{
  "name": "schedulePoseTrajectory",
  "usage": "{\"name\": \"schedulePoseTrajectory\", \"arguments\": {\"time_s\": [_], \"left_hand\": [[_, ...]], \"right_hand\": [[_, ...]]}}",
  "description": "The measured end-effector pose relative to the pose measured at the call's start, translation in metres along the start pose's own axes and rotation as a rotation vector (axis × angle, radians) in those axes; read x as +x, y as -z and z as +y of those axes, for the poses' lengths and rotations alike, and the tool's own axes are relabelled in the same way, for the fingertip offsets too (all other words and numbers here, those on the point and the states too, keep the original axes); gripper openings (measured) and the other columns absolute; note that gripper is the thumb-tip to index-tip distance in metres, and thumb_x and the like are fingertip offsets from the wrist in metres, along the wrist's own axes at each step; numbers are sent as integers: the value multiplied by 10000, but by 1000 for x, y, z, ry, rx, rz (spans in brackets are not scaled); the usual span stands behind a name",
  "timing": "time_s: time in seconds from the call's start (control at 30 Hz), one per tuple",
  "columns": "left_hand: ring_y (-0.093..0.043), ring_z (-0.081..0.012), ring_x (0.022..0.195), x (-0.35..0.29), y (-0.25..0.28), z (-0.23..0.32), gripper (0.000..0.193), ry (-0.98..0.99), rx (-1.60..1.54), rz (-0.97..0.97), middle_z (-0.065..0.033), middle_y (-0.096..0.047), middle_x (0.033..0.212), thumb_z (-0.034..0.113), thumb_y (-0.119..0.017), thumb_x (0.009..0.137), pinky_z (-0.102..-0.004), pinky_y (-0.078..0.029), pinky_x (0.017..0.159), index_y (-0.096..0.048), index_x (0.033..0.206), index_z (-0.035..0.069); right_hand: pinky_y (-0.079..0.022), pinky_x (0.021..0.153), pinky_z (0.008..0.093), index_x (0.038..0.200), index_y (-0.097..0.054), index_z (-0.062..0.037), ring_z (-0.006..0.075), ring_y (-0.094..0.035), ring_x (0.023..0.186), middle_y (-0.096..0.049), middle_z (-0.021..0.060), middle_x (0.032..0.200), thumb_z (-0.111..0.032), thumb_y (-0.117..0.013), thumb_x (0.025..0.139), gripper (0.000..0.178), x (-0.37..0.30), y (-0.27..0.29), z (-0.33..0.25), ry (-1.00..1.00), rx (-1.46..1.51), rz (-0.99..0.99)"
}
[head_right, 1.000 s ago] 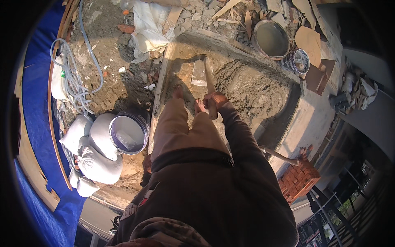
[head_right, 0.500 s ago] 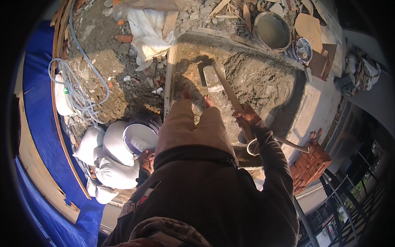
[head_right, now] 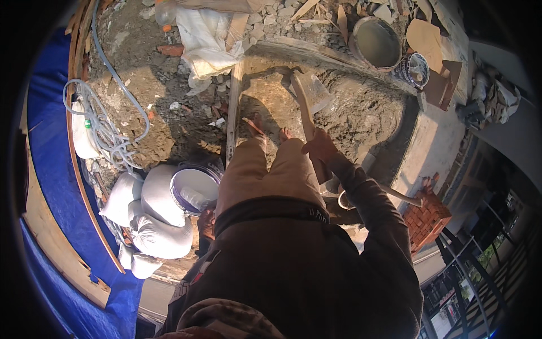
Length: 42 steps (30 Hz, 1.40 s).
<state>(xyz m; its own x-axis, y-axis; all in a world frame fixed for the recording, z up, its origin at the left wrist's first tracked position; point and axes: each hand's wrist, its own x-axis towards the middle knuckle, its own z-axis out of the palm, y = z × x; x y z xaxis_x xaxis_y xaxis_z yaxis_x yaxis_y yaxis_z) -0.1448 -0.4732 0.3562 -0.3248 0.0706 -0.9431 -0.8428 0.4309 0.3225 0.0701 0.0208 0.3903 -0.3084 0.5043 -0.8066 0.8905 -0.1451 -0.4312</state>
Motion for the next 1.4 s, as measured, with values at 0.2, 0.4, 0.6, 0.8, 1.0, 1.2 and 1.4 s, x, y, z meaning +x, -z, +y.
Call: {"name": "schedulePoseTrajectory", "arguments": {"time_s": [0.2, 0.4, 0.6, 0.8, 1.0, 1.2, 1.4], "left_hand": [[-629, -203, 708, 9, 10, -10, 550, 48, 169, -12, -152, -637, 964, 321, -779, 742, -337, -534, 646, -555, 1159, 41], [-642, -242, 726, 8, 9, 19, 480, -11, 8, 84, -147, -616, 909, 264, -724, 809, -382, -571, 650, -500, 1154, 18], [-657, -305, 786, 20, -10, 50, 438, 47, 159, -51, -190, -603, 955, 254, -652, 866, -419, -577, 701, -484, 1175, -7], [-662, -313, 791, 16, -22, 49, 405, 29, 168, -37, -227, -611, 989, 231, -614, 883, -409, -577, 699, -492, 1188, -6], [-664, -314, 778, 18, 5, 11, 492, 63, 91, 34, -210, -621, 989, 276, -678, 815, -434, -554, 706, -498, 1186, 8], [-658, -303, 754, 27, 17, -4, 465, 79, 8, 20, -201, -613, 976, 265, -709, 817, -417, -568, 668, -498, 1156, 28], [-650, -279, 740, 23, 12, 21, 404, 1, -39, 13, -181, -607, 953, 223, -698, 832, -406, -575, 645, -496, 1131, 40]], "right_hand": [[-491, 471, 333, 908, -551, 74, 216, -596, 528, -607, 152, 686, -97, -728, 619, 380, 54, -32, -47, 108, -20, -121], [-478, 422, 324, 990, -562, 63, 180, -582, 486, -595, 111, 698, -22, -710, 610, 417, -22, 33, -26, -105, 234, -258], [-448, 344, 325, 1119, -493, 30, 166, -533, 435, -541, 87, 638, 31, -641, 674, 469, -92, 83, 18, -288, 490, -207], [-452, 358, 329, 1025, -517, 45, 173, -546, 446, -544, 93, 623, 3, -640, 682, 366, -101, 95, 21, -320, 376, -97], [-500, 484, 340, 860, -575, 90, 216, -620, 542, -620, 149, 675, -95, -745, 604, 359, -40, 70, -18, -174, 80, -34], [-507, 580, 354, 824, -614, 102, 255, -652, 620, -647, 179, 695, -210, -776, 546, 449, 49, 13, -84, 159, -215, -138], [-494, 511, 335, 888, -613, 85, 204, -630, 569, -645, 153, 702, -111, -743, 607, 367, 30, 64, -65, 23, -26, -244]]}}
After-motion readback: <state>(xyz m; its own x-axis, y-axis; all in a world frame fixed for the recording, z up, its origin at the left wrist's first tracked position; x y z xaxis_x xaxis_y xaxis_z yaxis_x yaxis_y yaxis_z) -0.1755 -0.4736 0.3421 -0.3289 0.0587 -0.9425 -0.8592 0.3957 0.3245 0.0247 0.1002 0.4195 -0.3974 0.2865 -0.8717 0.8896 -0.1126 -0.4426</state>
